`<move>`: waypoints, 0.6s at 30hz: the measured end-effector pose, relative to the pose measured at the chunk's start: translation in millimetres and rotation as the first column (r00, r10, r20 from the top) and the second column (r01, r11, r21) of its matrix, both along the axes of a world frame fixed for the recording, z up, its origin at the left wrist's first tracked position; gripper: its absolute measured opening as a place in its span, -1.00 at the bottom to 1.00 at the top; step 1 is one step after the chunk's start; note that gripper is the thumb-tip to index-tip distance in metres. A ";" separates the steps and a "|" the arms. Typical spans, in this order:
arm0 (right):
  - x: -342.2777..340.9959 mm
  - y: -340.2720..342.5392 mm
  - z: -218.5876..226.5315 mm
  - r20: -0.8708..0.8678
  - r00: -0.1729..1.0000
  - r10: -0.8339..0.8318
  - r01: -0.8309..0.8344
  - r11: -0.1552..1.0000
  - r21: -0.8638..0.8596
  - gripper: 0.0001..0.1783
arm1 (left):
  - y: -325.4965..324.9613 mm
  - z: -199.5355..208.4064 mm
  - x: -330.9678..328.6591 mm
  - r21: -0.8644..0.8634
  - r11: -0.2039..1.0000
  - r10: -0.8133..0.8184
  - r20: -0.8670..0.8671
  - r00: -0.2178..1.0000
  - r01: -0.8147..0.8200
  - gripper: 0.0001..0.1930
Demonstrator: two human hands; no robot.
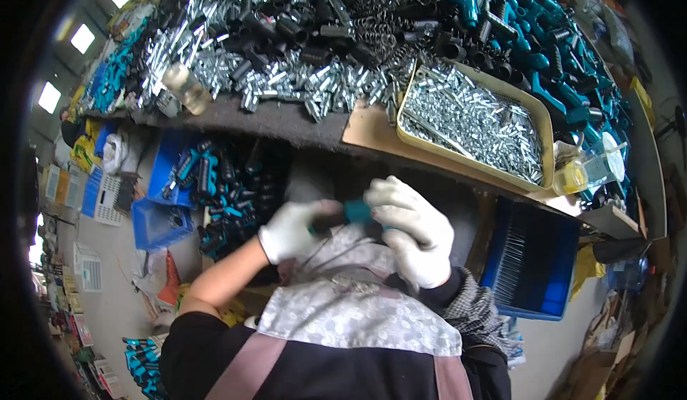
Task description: Assembling hardware components including springs, metal shafts, and plastic handles.
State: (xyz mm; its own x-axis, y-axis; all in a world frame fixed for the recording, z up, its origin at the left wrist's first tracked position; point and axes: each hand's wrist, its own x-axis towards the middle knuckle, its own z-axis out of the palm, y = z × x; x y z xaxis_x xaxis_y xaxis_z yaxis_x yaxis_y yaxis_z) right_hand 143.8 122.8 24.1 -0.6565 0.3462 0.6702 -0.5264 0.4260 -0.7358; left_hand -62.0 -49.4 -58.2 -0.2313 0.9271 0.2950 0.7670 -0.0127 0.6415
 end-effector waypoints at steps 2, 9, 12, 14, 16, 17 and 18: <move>7.7 10.0 12.9 0.369 0.929 -0.016 0.166 0.911 -0.378 -0.64 | -11.7 31.9 17.2 -0.113 0.966 -0.253 -0.230 0.940 0.232 -0.71; -6.9 11.1 11.8 0.155 0.986 0.056 -0.082 0.983 0.162 -0.61 | -16.2 14.8 9.7 -0.208 0.977 -0.103 -0.300 0.948 0.041 -0.76; -3.8 22.2 2.9 0.293 0.944 -0.150 0.224 0.944 -0.240 -0.44 | -14.1 27.2 4.1 0.095 0.989 -0.092 -0.201 0.975 0.113 -0.74; -5.2 4.6 0.1 0.114 0.985 -0.130 0.112 0.982 0.153 -0.53 | -3.4 23.2 -2.5 -0.082 0.955 0.293 0.089 0.952 -0.286 -0.67; -10.7 1.1 15.3 0.124 0.991 0.053 -0.092 0.939 0.331 -0.62 | -4.7 6.1 -3.2 0.018 0.999 0.041 -0.030 0.999 -0.041 -0.82; -9.7 12.6 8.5 0.156 0.988 0.023 -0.068 0.954 0.291 -0.63 | -14.8 10.5 4.4 -0.263 0.963 -0.146 -0.298 0.943 0.066 -0.85; -6.9 20.1 -2.4 0.187 0.981 0.057 -0.037 0.993 -0.112 -0.61 | -16.6 11.0 5.2 -0.136 0.958 -0.277 -0.187 0.942 0.254 -0.82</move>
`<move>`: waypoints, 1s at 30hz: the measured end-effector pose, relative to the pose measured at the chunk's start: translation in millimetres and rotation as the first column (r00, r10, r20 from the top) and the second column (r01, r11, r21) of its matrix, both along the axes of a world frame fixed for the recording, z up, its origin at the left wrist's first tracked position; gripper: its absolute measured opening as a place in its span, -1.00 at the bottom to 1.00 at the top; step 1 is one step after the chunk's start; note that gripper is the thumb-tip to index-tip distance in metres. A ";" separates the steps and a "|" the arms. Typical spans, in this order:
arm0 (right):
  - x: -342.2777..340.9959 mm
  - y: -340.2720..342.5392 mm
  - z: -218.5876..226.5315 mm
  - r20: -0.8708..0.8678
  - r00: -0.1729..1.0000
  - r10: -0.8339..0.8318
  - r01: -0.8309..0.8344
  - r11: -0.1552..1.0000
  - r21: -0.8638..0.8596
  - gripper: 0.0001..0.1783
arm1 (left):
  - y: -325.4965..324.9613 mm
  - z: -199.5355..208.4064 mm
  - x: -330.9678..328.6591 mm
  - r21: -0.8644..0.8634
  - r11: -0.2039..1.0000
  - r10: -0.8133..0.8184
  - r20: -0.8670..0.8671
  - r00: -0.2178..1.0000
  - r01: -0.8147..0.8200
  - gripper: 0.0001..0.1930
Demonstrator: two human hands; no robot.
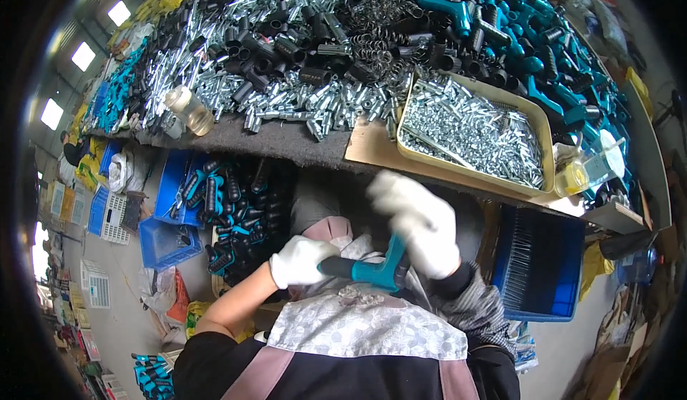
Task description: Assembling hardware components including springs, metal shafts, and plastic handles.
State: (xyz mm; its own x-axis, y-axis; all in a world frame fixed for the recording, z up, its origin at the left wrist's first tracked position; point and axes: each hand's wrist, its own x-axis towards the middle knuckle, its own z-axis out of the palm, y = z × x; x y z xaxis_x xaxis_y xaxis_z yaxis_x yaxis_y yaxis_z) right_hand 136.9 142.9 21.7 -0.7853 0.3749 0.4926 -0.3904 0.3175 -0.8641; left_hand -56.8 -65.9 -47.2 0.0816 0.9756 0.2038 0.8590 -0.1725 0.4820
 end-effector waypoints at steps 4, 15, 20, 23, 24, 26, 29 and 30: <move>1.4 -14.8 7.2 -0.102 0.990 -0.098 0.110 0.986 0.124 -0.56 | 22.7 6.6 -2.7 -0.084 0.843 0.524 0.354 0.775 -0.531 -0.70; -14.9 -18.6 16.3 -0.145 0.989 0.005 0.048 0.931 0.363 -0.85 | 14.4 -18.1 3.0 0.116 0.989 0.074 0.136 0.988 -0.090 -0.79; -14.7 19.7 -28.4 0.728 0.550 -0.410 0.001 0.872 0.490 -0.65 | 10.0 33.8 -5.1 -0.091 0.992 0.050 -0.375 0.926 -0.090 -0.83; -27.7 -6.9 -38.4 0.573 0.819 -0.041 -0.208 0.909 0.362 -0.45 | 26.4 61.1 -10.0 -0.112 0.991 -0.098 -0.260 0.961 0.071 -0.73; -31.1 -10.2 -52.2 0.565 0.785 0.253 -0.367 0.925 0.096 -0.35 | 35.4 60.1 -15.0 -0.033 0.993 -0.116 -0.214 0.970 0.112 -0.68; -33.9 -27.3 -54.0 0.636 0.624 0.454 -0.399 0.885 -0.241 -0.35 | 61.9 68.9 -52.8 0.332 0.943 -0.001 0.011 1.000 -0.003 -0.75; -23.3 -28.1 -57.0 0.576 0.611 0.542 -0.233 0.820 -0.524 -0.63 | 88.3 70.6 -147.3 0.524 0.542 0.672 0.200 0.713 -0.657 -0.63; -19.7 -29.1 -59.3 0.544 0.631 0.552 -0.213 0.798 -0.563 -0.66 | 85.5 61.5 -190.6 0.505 0.458 0.796 0.134 0.591 -0.732 -0.56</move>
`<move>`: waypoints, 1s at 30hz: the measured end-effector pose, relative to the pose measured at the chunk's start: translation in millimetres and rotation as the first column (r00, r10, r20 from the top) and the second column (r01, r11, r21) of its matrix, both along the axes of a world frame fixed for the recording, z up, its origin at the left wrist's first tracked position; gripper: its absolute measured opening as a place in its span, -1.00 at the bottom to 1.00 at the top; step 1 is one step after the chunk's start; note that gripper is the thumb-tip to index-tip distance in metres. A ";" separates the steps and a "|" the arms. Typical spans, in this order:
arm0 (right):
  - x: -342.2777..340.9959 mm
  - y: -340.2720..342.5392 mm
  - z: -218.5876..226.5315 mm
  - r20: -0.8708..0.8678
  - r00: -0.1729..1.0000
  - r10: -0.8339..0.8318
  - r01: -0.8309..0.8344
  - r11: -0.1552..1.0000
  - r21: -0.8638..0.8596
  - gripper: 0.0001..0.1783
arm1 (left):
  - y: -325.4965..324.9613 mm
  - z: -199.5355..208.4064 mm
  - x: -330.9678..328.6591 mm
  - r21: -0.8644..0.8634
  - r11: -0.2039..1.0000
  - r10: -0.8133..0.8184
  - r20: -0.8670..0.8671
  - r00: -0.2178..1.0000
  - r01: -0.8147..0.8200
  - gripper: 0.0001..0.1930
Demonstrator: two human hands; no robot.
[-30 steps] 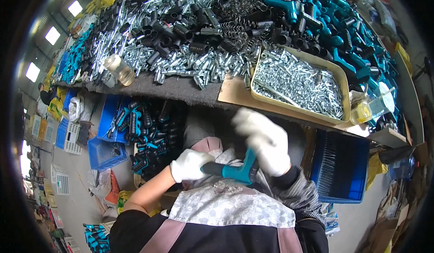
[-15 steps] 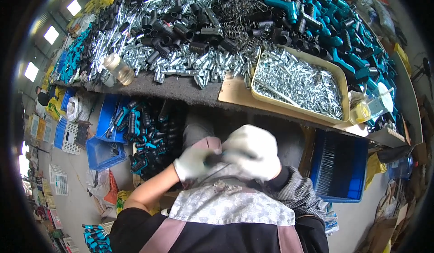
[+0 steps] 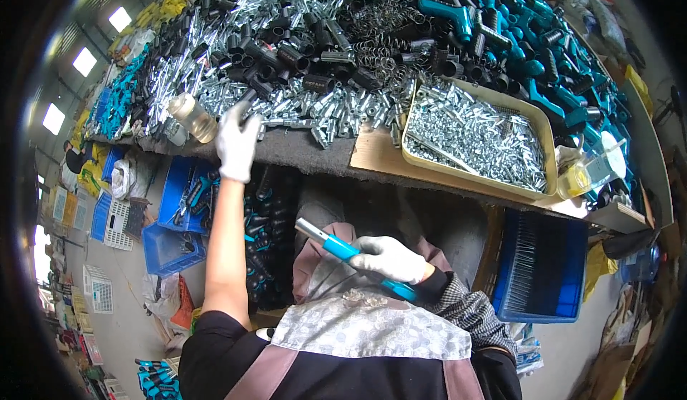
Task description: Assembling hardware components including springs, metal shafts, and plastic handles.
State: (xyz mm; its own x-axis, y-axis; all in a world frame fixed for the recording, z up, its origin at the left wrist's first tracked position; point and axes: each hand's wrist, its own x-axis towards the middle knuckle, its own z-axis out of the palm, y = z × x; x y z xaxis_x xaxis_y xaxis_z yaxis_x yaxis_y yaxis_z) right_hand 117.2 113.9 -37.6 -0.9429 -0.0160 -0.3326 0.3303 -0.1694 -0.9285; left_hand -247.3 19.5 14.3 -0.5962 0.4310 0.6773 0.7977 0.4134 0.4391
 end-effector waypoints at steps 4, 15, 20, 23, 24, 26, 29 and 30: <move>3.7 -4.5 -6.7 0.025 0.992 -0.120 0.123 0.970 -0.210 -0.73 | 9.5 -32.6 -57.7 -0.173 0.977 0.166 0.238 0.957 -0.127 -0.45; -10.3 -6.6 -13.2 0.011 0.991 -0.130 0.129 0.963 -0.235 -0.73 | 43.4 -43.5 -26.6 -0.096 0.991 0.109 0.156 0.982 -0.094 -0.65; -19.6 -8.9 -15.4 0.012 0.987 -0.159 0.157 0.955 -0.253 -0.74 | 45.0 -50.4 6.1 -0.060 0.985 0.169 0.143 0.975 -0.162 -0.65; -20.3 -11.7 -9.1 0.011 0.980 -0.196 0.194 0.956 -0.219 -0.73 | 52.0 -39.5 11.6 -0.145 0.970 0.211 0.092 0.973 -0.196 -0.52; -18.6 -11.7 -6.8 0.006 0.978 -0.209 0.206 0.956 -0.211 -0.72 | 55.4 -35.6 15.3 -0.150 0.966 0.220 0.044 0.975 -0.211 -0.46; -17.8 -13.3 -1.8 -0.012 0.972 -0.235 0.229 0.956 -0.181 -0.70 | 50.0 -39.8 4.8 -0.161 0.978 0.147 0.067 0.987 -0.135 -0.37; -3.6 -10.3 6.0 -0.074 0.936 -0.343 0.332 0.934 -0.135 -0.63 | 30.1 -35.9 -7.7 0.035 0.992 -0.122 0.281 0.952 0.117 -0.33; 2.6 -7.0 3.1 -0.131 0.914 -0.383 0.370 0.922 -0.112 -0.57 | 20.8 -37.2 -3.2 0.087 0.992 -0.111 0.316 0.942 0.088 -0.37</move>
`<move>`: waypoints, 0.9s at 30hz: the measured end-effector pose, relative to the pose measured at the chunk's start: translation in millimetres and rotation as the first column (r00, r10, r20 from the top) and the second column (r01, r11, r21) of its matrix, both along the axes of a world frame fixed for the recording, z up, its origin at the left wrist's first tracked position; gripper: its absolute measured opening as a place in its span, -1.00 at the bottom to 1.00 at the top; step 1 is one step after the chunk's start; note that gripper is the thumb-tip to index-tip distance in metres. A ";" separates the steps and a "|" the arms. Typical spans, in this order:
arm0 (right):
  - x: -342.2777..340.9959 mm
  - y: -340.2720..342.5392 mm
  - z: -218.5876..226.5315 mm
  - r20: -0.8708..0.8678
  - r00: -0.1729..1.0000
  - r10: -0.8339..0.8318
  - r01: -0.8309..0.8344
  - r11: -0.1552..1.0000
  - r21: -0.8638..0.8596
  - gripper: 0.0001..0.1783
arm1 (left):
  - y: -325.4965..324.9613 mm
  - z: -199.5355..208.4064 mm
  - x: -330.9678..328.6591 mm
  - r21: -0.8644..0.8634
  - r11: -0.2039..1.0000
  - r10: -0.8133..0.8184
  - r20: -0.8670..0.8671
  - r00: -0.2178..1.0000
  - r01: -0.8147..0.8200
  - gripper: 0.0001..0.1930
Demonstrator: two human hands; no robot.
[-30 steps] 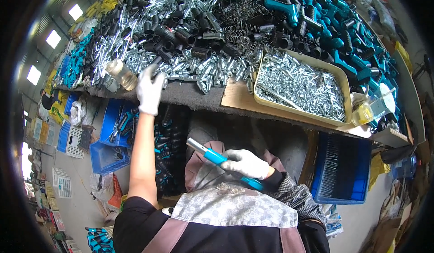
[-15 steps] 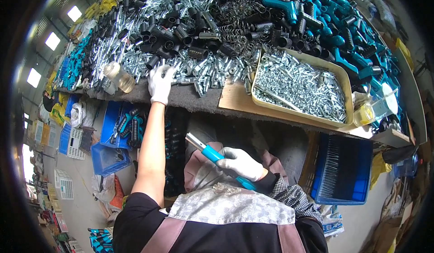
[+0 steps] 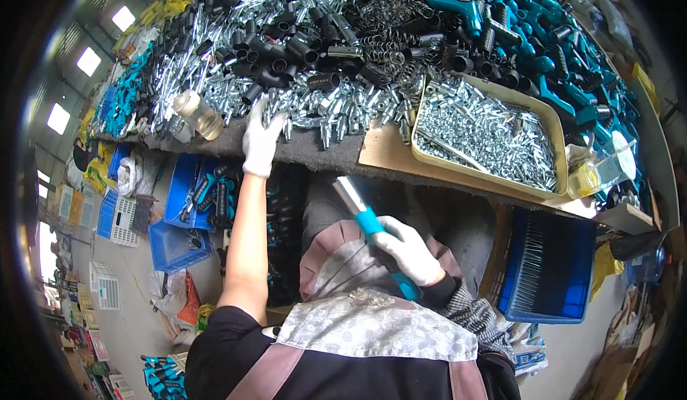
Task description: Assembling hardware components including springs, metal shafts, and plastic handles.
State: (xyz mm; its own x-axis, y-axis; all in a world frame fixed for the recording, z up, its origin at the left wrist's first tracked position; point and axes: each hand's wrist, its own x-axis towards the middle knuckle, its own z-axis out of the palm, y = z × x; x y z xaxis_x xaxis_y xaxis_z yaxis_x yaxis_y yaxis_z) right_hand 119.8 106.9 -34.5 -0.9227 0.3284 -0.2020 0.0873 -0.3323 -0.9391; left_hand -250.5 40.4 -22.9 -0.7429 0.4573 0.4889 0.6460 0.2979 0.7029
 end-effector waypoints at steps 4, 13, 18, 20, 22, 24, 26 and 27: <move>22.7 11.6 8.3 -0.061 0.994 -0.096 0.090 0.992 -0.086 -0.48 | -44.2 -14.8 10.6 -0.254 0.966 -0.010 -0.256 0.967 -0.057 -0.56; 5.8 6.6 18.5 -0.123 0.985 -0.124 0.114 0.990 -0.084 -0.40 | -16.8 10.9 13.0 -0.408 0.911 -0.036 -0.216 0.976 -0.057 -0.57; 13.4 15.9 28.6 -0.134 0.991 -0.023 0.037 0.994 0.103 -0.35 | -27.1 20.8 -2.4 -0.335 0.937 -0.092 0.048 0.995 0.103 -0.54; 17.2 19.0 32.0 -0.102 0.995 -0.015 0.037 0.977 0.211 -0.31 | -37.1 8.4 5.9 0.105 0.964 -0.263 0.240 0.934 0.244 -0.55; 17.2 19.5 35.9 0.011 0.999 -0.051 0.047 0.969 0.241 -0.33 | -32.7 25.3 61.7 0.368 0.902 -0.383 0.436 0.814 0.227 -0.60; 13.3 16.7 26.0 -0.007 0.997 -0.079 0.071 0.854 0.515 -0.37 | -35.0 35.2 127.0 0.597 0.717 -0.663 0.425 0.616 0.360 -0.65; 12.6 15.7 9.1 -0.109 0.989 -0.098 0.145 0.777 0.613 -0.37 | -35.3 36.6 175.3 0.513 0.731 -0.677 0.460 0.575 0.450 -0.65; 13.0 15.3 6.1 -0.164 0.980 -0.115 0.199 0.647 0.736 -0.34 | -36.6 36.7 188.6 0.531 0.720 -0.691 0.482 0.540 0.447 -0.65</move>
